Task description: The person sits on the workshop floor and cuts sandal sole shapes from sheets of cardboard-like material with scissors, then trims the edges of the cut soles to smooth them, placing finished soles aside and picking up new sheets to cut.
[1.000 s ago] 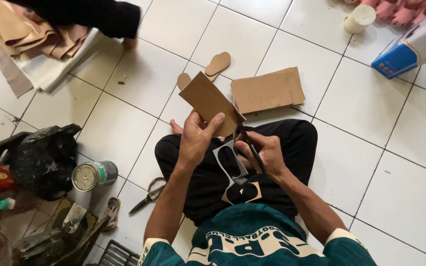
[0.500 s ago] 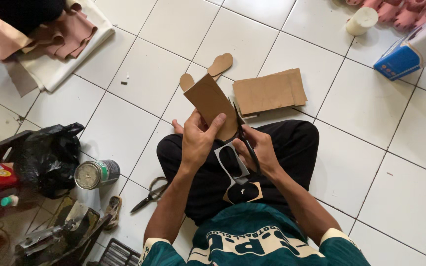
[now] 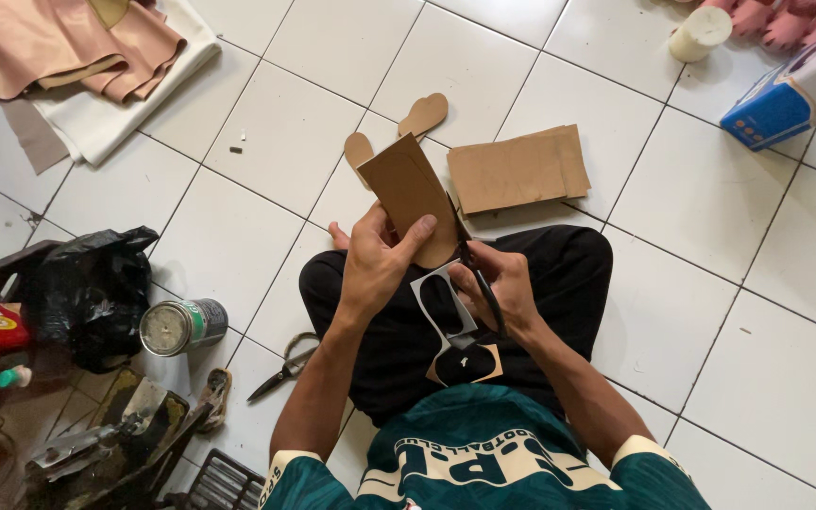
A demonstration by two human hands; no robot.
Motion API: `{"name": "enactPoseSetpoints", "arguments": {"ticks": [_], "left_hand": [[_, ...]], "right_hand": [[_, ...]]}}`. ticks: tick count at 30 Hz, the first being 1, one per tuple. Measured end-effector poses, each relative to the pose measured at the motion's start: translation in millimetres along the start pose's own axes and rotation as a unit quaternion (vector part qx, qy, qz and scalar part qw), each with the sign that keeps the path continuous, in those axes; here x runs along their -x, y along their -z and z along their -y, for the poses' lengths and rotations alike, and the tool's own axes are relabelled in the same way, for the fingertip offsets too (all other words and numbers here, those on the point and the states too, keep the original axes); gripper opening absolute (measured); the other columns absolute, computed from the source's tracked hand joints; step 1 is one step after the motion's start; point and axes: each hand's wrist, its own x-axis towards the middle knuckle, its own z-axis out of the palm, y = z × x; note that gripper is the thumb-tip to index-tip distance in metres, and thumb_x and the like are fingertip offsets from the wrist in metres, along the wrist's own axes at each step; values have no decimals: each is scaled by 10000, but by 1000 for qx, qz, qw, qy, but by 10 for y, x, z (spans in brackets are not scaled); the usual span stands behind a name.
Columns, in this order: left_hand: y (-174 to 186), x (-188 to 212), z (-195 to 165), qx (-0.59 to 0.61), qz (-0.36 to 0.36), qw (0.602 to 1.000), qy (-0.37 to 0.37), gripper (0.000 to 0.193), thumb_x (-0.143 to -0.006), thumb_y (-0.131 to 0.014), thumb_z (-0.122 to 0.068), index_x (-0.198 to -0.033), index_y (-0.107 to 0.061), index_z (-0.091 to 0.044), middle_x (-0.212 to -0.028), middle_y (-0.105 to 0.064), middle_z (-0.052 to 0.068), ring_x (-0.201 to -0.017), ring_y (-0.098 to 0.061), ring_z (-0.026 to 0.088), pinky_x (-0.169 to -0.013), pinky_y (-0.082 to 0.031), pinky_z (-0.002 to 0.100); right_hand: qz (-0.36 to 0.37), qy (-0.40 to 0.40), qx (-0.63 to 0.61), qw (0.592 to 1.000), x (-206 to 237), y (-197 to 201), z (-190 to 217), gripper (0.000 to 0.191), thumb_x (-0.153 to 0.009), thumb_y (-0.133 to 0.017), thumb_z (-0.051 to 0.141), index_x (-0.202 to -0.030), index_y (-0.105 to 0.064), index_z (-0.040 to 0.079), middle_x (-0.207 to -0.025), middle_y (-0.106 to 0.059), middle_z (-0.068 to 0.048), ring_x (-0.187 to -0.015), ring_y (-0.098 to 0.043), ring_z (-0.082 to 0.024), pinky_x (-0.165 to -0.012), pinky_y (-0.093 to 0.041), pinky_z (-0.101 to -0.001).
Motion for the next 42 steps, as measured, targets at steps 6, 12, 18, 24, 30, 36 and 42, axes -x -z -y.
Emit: {"name": "enactPoseSetpoints", "arguments": {"ticks": [6,12,18,24,30,36,42], "left_hand": [[18,-21,-6,6,17,1000,-11,384,-969,-712,-237,-1213,-617,44,-1053,-742,101,-964,-735,144,-843,-599,266],[28,-47,-21,-27,31,999,-14,396,-973,-714,-264,-1212,-639,42,-1003,-751,110,-919,-729,151,-815,-590,269],[55,-64,-21,-47,41,998,-1,419,-963,-713,-284,-1222,-635,36,-999,-774,110,-916,-752,158,-836,-591,263],[55,-140,57,2,-9,1000,-26,422,-989,-681,-232,-1328,-559,-13,-1088,-758,97,-980,-744,159,-872,-597,280],[57,-149,142,-77,-14,994,-73,392,-989,-696,-147,-1350,-594,-35,-1162,-759,101,-1029,-759,179,-925,-571,281],[27,-108,90,8,0,999,-41,418,-1025,-668,-175,-1383,-564,15,-1141,-753,135,-1028,-730,177,-929,-551,264],[-39,30,-14,-49,-4,999,-21,419,-1023,-656,-202,-1363,-571,28,-1117,-770,131,-963,-764,178,-956,-530,247]], "right_hand": [[-3,20,5,1000,7,39,29,486,-959,-694,478,-1049,-730,2,-696,-693,-16,-617,-623,-58,-537,-484,-240],[-5,28,29,999,18,80,51,438,-951,-699,450,-1014,-749,19,-680,-714,-27,-591,-645,-69,-530,-498,-240],[-9,32,34,999,41,100,2,290,-952,-732,301,-985,-740,13,-667,-699,-31,-591,-606,-66,-530,-477,-236],[13,-24,28,999,40,72,-5,232,-946,-737,227,-1024,-746,8,-686,-687,-18,-590,-593,-61,-525,-467,-238],[81,-98,-39,991,51,94,71,478,-968,-592,242,-1408,-561,59,-649,-593,2,-550,-583,-75,-532,-501,-243],[37,7,-8,999,66,2,48,429,-1005,-617,236,-1363,-580,3,-825,-667,-66,-743,-624,-130,-692,-522,-277],[23,16,-5,1000,5,-7,27,360,-979,-644,222,-1234,-639,-32,-927,-736,-101,-832,-707,-140,-728,-580,-281]]}}
